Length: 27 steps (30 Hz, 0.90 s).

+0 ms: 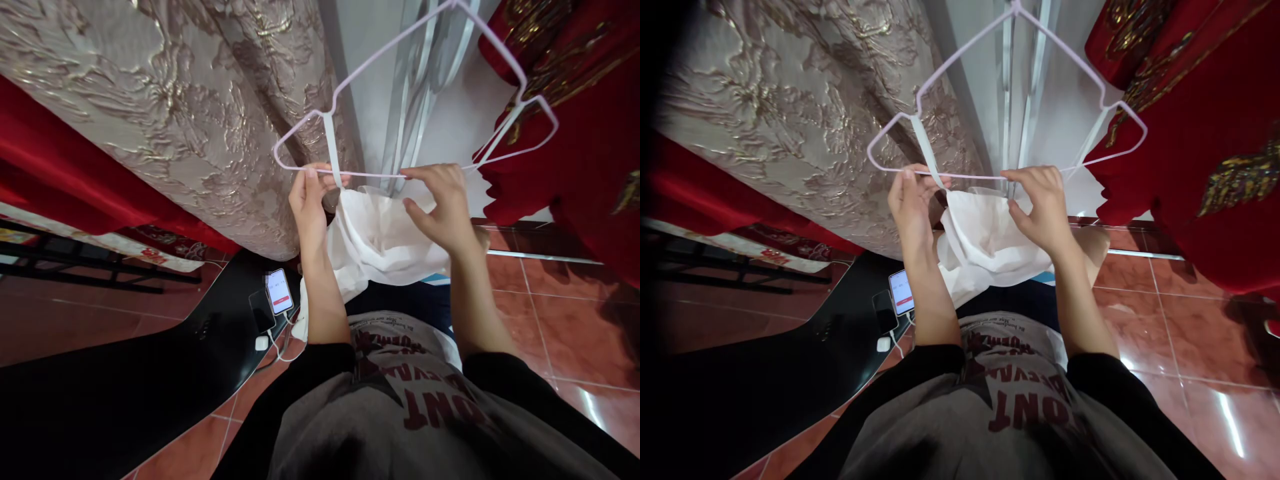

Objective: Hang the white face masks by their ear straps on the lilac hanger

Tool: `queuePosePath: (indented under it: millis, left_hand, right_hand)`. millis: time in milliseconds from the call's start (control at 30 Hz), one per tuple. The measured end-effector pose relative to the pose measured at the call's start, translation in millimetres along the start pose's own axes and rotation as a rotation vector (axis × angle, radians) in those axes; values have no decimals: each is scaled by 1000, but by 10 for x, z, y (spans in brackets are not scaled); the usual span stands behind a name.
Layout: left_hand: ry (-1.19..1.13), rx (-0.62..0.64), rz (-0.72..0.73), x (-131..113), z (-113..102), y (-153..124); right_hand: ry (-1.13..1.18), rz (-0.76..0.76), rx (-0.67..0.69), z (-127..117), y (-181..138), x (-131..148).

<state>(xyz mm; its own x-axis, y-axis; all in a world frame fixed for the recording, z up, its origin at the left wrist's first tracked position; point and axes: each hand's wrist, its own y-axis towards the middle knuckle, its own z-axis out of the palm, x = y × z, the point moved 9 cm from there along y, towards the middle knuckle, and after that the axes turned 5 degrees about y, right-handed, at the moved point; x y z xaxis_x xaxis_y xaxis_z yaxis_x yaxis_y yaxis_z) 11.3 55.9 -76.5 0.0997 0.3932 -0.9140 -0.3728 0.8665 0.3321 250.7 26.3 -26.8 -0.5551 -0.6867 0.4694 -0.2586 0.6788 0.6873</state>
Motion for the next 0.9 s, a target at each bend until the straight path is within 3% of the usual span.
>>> queuePosePath:
  millis: [100,233,433,567,667,800,867,900]
  left_hand:
    - [45,59,-53,-47,-59,-75]
    - [131,149,-135,-277,-169,-201]
    - [-22,203,-18,-911,-27,-209]
    - [-41,140,27,-1157,13,-24]
    - [-71,0,96,-1114,-168,113]
    - [-133,-328,218,-812,-592,75]
    - [-95,-335,115,-575,-603,31]
    - [-79,-276,47,-474,-532,13]
  right_hand:
    - [-37,34,-134,26,-130,-74]
    - [1,46,-154,31,-168,-56]
    - [28,40,-150,45,-131,6]
    - [22,27,-137,58,-127,32]
    - [22,11,-138,49,-131,32]
    - [27,1,-138,65,-152,26]
    - [34,-8,-134,96,-160,46]
    - [38,-12,-133,113,-161,63]
